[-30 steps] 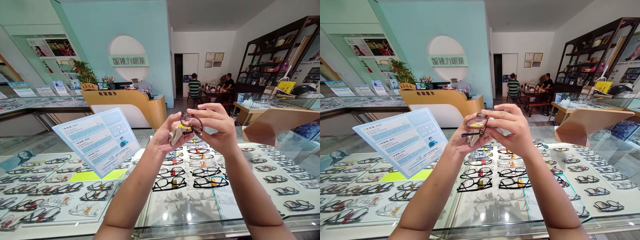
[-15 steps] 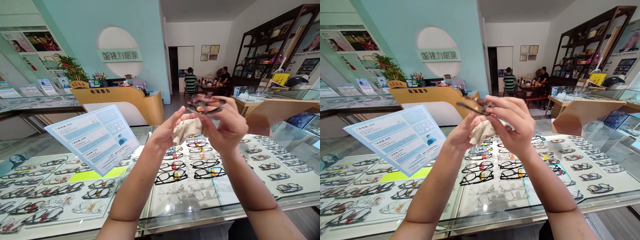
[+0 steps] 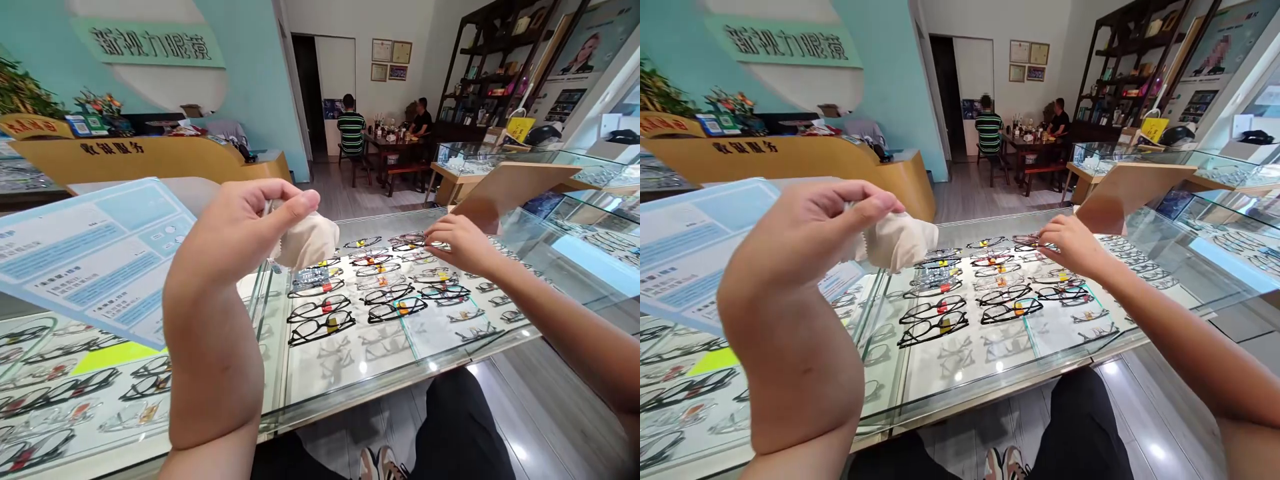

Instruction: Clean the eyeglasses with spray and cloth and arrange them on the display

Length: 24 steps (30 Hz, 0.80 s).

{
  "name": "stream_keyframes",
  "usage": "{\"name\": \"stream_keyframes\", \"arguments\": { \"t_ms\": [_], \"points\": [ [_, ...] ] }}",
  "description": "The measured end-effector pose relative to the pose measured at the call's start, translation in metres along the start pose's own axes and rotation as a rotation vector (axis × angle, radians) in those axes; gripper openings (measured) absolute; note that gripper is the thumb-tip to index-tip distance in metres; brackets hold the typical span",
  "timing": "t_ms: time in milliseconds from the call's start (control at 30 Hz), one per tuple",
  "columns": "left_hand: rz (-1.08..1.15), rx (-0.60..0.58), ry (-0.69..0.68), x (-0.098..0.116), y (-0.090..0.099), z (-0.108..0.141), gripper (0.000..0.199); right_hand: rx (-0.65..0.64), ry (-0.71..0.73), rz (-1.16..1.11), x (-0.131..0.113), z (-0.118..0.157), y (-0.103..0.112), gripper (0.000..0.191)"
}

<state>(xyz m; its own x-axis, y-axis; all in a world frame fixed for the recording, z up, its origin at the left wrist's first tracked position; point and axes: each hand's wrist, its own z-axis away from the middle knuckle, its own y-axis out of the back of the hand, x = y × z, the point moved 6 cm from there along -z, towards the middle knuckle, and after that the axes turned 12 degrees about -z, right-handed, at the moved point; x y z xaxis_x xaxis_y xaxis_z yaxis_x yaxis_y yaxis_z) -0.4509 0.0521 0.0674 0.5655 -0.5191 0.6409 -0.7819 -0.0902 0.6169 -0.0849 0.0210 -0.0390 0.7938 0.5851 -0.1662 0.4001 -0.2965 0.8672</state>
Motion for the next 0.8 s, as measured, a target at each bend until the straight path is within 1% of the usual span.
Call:
{"name": "stream_keyframes", "arguments": {
  "t_ms": [67,133,200,300,367,500,600,700,800],
  "points": [
    [-0.035,0.016,-0.037,0.005,0.002,0.003,0.065,-0.171,-0.041,0.085,0.028,0.019,-0.028,0.02],
    [-0.046,0.013,-0.056,0.007,0.001,0.004,0.066,-0.295,-0.061,0.13,0.047,0.034,-0.05,0.019],
    [-0.042,0.001,-0.061,0.008,0.0,0.004,0.068,-0.363,-0.065,0.15,0.057,0.044,-0.066,0.018],
    [-0.033,0.0,-0.074,0.01,0.0,0.003,0.068,-0.395,-0.062,0.162,0.065,0.05,-0.079,0.018],
    [-0.045,0.001,-0.071,0.011,0.001,0.003,0.064,-0.401,-0.056,0.159,0.069,0.051,-0.084,0.017],
    [-0.09,-0.009,-0.038,0.012,0.003,0.004,0.05,-0.385,-0.038,0.149,0.077,0.051,-0.09,0.012],
    [-0.096,-0.007,-0.028,0.012,0.005,0.004,0.046,-0.396,-0.039,0.148,0.078,0.05,-0.091,0.011],
    [-0.098,-0.003,-0.021,0.011,0.006,0.005,0.046,-0.417,-0.079,0.136,0.075,0.05,-0.085,0.018],
    [-0.102,0.009,-0.033,0.012,0.007,0.006,0.046,-0.416,-0.152,0.068,0.068,0.052,-0.07,0.017]
  ]
}}
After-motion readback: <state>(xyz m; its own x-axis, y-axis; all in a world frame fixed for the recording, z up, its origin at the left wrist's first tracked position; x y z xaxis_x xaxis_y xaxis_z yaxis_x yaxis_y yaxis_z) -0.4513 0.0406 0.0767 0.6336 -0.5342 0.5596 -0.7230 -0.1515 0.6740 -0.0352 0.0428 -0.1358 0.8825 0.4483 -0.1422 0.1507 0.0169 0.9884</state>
